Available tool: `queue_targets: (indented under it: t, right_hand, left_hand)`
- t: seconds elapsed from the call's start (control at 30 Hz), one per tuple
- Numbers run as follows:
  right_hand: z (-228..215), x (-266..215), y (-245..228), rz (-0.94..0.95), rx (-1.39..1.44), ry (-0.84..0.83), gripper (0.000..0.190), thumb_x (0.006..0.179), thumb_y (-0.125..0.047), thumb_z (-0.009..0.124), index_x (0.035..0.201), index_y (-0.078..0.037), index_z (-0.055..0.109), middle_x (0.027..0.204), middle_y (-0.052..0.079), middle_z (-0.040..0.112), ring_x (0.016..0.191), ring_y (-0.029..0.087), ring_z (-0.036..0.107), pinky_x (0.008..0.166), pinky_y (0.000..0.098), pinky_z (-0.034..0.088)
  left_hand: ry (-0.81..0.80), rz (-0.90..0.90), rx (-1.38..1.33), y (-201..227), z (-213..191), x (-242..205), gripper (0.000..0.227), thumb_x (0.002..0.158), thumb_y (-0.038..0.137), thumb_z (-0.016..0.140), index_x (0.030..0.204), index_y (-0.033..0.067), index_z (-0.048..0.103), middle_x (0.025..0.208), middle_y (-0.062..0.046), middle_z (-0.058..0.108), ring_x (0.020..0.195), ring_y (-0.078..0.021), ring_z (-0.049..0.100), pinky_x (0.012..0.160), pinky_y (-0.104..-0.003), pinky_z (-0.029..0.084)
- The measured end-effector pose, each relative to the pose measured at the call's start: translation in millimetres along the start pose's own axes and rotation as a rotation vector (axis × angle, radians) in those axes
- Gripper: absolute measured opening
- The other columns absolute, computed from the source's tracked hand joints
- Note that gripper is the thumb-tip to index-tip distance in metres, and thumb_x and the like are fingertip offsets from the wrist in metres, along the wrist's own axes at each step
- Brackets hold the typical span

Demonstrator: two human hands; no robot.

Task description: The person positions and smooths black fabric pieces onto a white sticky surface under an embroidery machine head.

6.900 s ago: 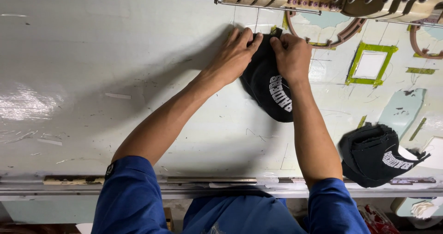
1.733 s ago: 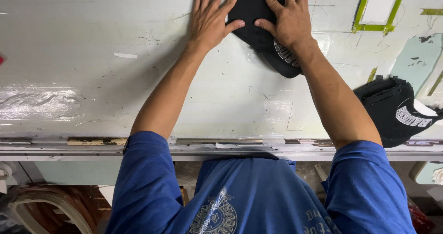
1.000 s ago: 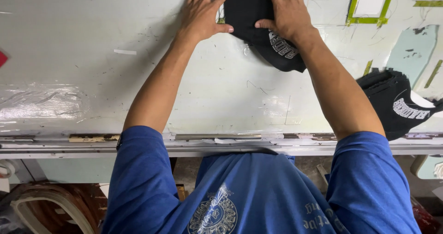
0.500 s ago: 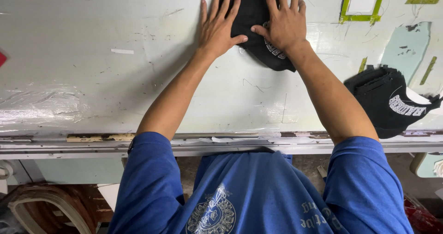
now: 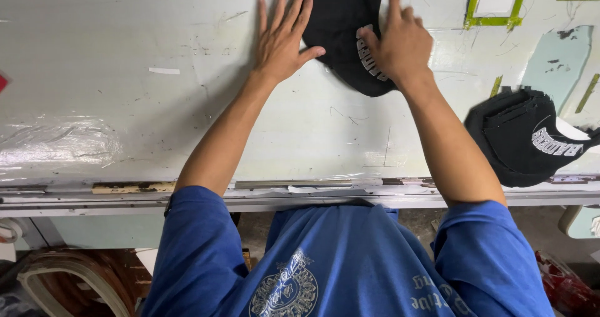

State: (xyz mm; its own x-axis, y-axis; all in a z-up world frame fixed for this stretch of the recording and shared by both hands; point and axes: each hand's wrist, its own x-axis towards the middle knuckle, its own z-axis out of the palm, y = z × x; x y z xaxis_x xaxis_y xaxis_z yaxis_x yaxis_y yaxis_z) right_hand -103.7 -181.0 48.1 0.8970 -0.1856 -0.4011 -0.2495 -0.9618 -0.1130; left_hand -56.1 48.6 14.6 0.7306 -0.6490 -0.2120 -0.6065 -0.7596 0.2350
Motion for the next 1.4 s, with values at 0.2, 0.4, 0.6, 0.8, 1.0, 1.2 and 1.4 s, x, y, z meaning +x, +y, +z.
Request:
queue_targets:
  t: [0.2,0.4,0.6,0.8,1.0,1.2,1.4]
  right_hand:
    - [60,-23,35,-0.053,0.265,0.39,0.05,0.1,-0.044,0.047,0.131,-0.005,0.038,0.117,0.015,0.062,0.094,0.037,0.062,0.06,0.0492,0.048]
    - [62,-31,39,-0.095,0.326,0.506,0.042,0.1,-0.035,0.05,0.125,-0.002,0.044,0.117,0.013,0.056,0.098,0.031,0.054,0.069,0.0457,0.049]
    - [81,-48,38,-0.296,0.29,0.676,0.039,0.1,-0.032,0.046,0.12,0.001,0.047,0.125,0.024,0.046,0.118,0.043,0.04,0.099,0.0566,0.033]
    - [70,-54,31,-0.108,0.084,0.315,0.068,0.101,-0.057,0.026,0.146,-0.007,0.037,0.149,0.024,0.019,0.136,0.047,0.013,0.109,0.0623,0.021]
    - [83,-65,44,-0.095,0.035,0.229,0.072,0.101,-0.063,0.023,0.155,-0.016,0.016,0.156,0.017,0.003,0.142,0.042,-0.002,0.116,0.0609,0.012]
    - [33,-56,17,-0.301,0.282,0.539,0.045,0.103,-0.035,0.044,0.125,0.003,0.056,0.138,0.031,0.036,0.131,0.049,0.018,0.105,0.0647,0.025]
    - [30,14,-27,-0.248,0.12,0.249,0.084,0.079,-0.049,0.084,0.143,-0.013,0.042,0.144,0.027,0.021,0.129,0.055,0.01,0.105,0.0671,0.019]
  left_hand:
    - [-0.036,-0.056,0.047,-6,1,-11,0.099,0.098,0.074,0.066,0.153,0.0105,0.014,0.157,-0.007,0.008,0.142,-0.0359,0.005,0.111,-0.065,0.01]
    - [0.03,-0.057,-0.07,-4,6,-8,0.091,0.097,0.058,0.075,0.152,0.0081,0.023,0.155,-0.009,0.01,0.141,-0.0348,0.002,0.11,-0.066,0.007]
    - [0.009,0.062,-0.016,31,-2,-6,0.102,0.098,0.069,0.079,0.153,0.0118,0.014,0.158,-0.007,0.01,0.144,-0.0328,0.007,0.115,-0.061,0.011]
    - [0.105,0.085,0.147,34,23,-16,0.099,0.095,0.071,0.078,0.152,0.0153,0.02,0.154,-0.011,0.015,0.14,-0.0379,0.015,0.109,-0.064,0.022]
    - [0.088,-0.01,0.089,38,33,-21,0.101,0.097,0.07,0.08,0.153,0.016,0.016,0.156,-0.011,0.007,0.143,-0.0355,0.007,0.116,-0.06,0.019]
    - [0.473,0.09,-0.346,43,47,-26,0.04,0.096,0.03,0.064,0.124,0.0033,0.058,0.136,-0.013,0.047,0.134,-0.0347,0.029,0.111,-0.061,0.017]
    - [0.118,-0.153,0.014,19,21,25,0.082,0.096,0.055,0.07,0.151,0.0148,0.025,0.155,-0.004,0.018,0.14,-0.0343,0.011,0.109,-0.063,0.02]
